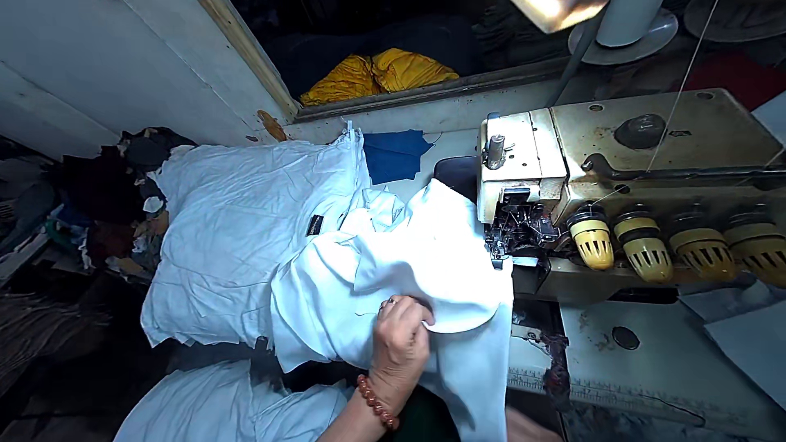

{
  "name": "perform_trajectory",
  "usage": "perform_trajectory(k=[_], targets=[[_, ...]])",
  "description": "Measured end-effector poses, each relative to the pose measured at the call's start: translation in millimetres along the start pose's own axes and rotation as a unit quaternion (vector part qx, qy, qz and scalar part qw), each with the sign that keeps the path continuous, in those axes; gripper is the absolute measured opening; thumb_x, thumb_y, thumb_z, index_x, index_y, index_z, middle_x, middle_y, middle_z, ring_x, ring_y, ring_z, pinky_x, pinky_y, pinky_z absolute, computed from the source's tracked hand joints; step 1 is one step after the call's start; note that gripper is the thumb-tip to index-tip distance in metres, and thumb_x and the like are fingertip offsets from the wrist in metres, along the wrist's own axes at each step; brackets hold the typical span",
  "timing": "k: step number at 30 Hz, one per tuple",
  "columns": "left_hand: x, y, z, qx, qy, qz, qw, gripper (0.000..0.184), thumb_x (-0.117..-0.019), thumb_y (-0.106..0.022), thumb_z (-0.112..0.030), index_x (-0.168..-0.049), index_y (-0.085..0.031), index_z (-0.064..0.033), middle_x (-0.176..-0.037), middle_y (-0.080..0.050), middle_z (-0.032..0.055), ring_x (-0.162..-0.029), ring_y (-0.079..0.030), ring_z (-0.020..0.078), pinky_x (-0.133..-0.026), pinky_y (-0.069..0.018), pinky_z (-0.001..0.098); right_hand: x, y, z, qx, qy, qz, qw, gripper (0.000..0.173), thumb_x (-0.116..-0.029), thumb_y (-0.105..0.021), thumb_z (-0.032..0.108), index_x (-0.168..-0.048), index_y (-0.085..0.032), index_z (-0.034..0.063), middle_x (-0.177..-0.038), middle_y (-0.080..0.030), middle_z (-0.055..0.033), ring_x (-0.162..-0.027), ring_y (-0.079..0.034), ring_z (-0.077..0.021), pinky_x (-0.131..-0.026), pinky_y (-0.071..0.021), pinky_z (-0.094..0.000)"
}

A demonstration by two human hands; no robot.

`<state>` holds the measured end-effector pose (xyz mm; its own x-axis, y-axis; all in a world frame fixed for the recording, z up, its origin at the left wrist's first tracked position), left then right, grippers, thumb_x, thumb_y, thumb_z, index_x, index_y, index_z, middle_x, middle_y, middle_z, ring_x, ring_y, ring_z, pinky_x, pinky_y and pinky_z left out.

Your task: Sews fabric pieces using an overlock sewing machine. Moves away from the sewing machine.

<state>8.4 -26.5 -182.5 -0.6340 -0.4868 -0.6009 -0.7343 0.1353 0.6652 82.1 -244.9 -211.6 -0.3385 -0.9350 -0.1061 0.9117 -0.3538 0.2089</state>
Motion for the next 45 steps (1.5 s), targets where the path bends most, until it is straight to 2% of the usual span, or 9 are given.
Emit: perform_trajectory(k=[2, 6, 9, 12, 19, 23, 29, 35, 45], targets=[[-13.9, 20.5, -1.3, 0.066, 0.021, 0.011, 0.998, 0.019, -0.0831, -0.054, 0.0, -0.07, -0.067, -0.0039, -0.074, -0.069, 0.0031, -0.076, -0.067, 0.0063, -0.072, -0.0555, 0.0181, -6.3, 14.1, 0.5, 0.014, -0.007, -0.137, 0.99, 0.032, -0.0918, -0.074, 0.019, -0.108, -0.069, -0.0087, -0.098, -0.068, -0.0178, -0.087, -0.068, -0.0157, -0.077, -0.0586, -0.0289], [-47.1, 72.1, -13.4, 0.037, -0.03, 0.046, 0.998, 0.017, -0.0901, -0.062, -0.023, -0.084, -0.071, -0.0104, -0.078, -0.066, -0.0037, -0.076, -0.061, -0.0007, -0.068, -0.0507, 0.0149, -34.4, 37.1, -1.7, -0.032, 0.031, -0.279, 0.959, 0.037, -0.0985, -0.069, 0.03, -0.119, -0.065, -0.0005, -0.115, -0.067, -0.0056, -0.105, -0.067, -0.0041, -0.089, -0.0592, -0.0226], [-70.0, 94.7, -22.9, 0.054, -0.085, 0.083, 0.991, 0.015, -0.0928, -0.069, -0.025, -0.084, -0.074, -0.0137, -0.07, -0.062, -0.0076, -0.068, -0.057, -0.0043, -0.061, -0.046, 0.0114, -53.9, 33.7, 5.5, -0.1, 0.022, -0.251, 0.963, 0.046, -0.099, -0.067, 0.029, -0.124, -0.061, -0.0086, -0.114, -0.071, -0.0051, -0.101, -0.069, -0.0042, -0.088, -0.0597, -0.0238], [-81.4, 109.0, -36.6, 0.093, -0.136, 0.154, 0.974, 0.013, -0.0964, -0.066, -0.023, -0.089, -0.071, -0.0137, -0.079, -0.066, -0.0053, -0.075, -0.06, -0.0033, -0.067, -0.0484, 0.0103, -51.9, 25.4, 15.7, -0.197, -0.015, -0.211, 0.957, 0.032, -0.0959, -0.063, 0.005, -0.125, -0.057, -0.006, -0.101, -0.076, 0.006, -0.09, -0.071, -0.0003, -0.083, -0.0601, -0.0231], [-59.4, 88.8, -79.8, 0.165, -0.14, 0.349, 0.912, 0.017, -0.0978, -0.059, -0.011, -0.09, -0.073, -0.0032, -0.084, -0.071, 0.0127, -0.07, -0.065, 0.0201, -0.06, -0.0482, 0.0313, -32.2, 22.3, 12.7, -0.244, -0.009, -0.178, 0.953, 0.009, -0.0961, -0.067, 0.008, -0.094, -0.073, 0.0139, -0.079, -0.071, 0.0127, -0.071, -0.063, 0.0076, -0.066, -0.0526, -0.0137], [-57.3, 54.6, -84.3, 0.12, -0.184, 0.326, 0.919, 0.019, -0.0982, -0.057, -0.011, -0.087, -0.071, -0.0066, -0.079, -0.069, 0.009, -0.061, -0.06, 0.0192, -0.051, -0.0436, 0.0308, -48.2, 30.6, 20.4, -0.235, -0.007, -0.203, 0.951, 0.016, -0.0923, -0.064, -0.001, -0.093, -0.073, 0.0124, -0.077, -0.072, 0.0116, -0.068, -0.064, 0.006, -0.063, -0.0537, -0.0147], [-77.8, 11.8, -73.6, 0.043, -0.176, 0.221, 0.958, 0.019, -0.0955, -0.061, -0.018, -0.083, -0.074, -0.0103, -0.069, -0.063, -0.0006, -0.058, -0.06, 0.0082, -0.047, -0.0454, 0.0224, -91.5, 39.1, 25.3, -0.167, 0.02, -0.267, 0.949, 0.018, -0.0832, -0.062, -0.002, -0.074, -0.064, 0.0126, -0.059, -0.054, 0.0151, -0.052, -0.046, 0.0104, -0.049, -0.0388, -0.0085], [-76.8, 14.0, -71.4, 0.033, -0.141, 0.215, 0.966, 0.019, -0.0942, -0.059, -0.016, -0.084, -0.073, -0.0101, -0.068, -0.061, -0.0014, -0.056, -0.057, 0.0066, -0.046, -0.0423, 0.0211, -74.5, 41.1, 31.7, -0.203, -0.004, -0.234, 0.951, 0.019, -0.0911, -0.059, -0.006, -0.09, -0.072, 0.0082, -0.073, -0.071, 0.0109, -0.063, -0.063, 0.0054, -0.059, -0.054, -0.014], [-86.1, -0.3, -70.9, 0.043, -0.114, 0.183, 0.976, 0.018, -0.0918, -0.062, -0.018, -0.081, -0.075, -0.0112, -0.067, -0.063, -0.0037, -0.058, -0.059, 0.0049, -0.049, -0.0453, 0.0218, -95.0, 43.9, 29.0, -0.176, 0.027, -0.28, 0.943, 0.017, -0.0887, -0.063, -0.003, -0.077, -0.068, 0.008, -0.061, -0.06, 0.0109, -0.052, -0.05, 0.0073, -0.049, -0.0433, -0.0108]])
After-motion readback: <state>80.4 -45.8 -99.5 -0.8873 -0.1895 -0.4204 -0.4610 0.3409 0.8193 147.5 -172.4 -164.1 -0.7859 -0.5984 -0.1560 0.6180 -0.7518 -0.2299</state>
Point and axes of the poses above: each hand's wrist, its own x-axis away from the middle knuckle, its own y-axis out of the back of the hand, z = x × y, the point moved 3 cm from there along -x, towards the middle knuckle
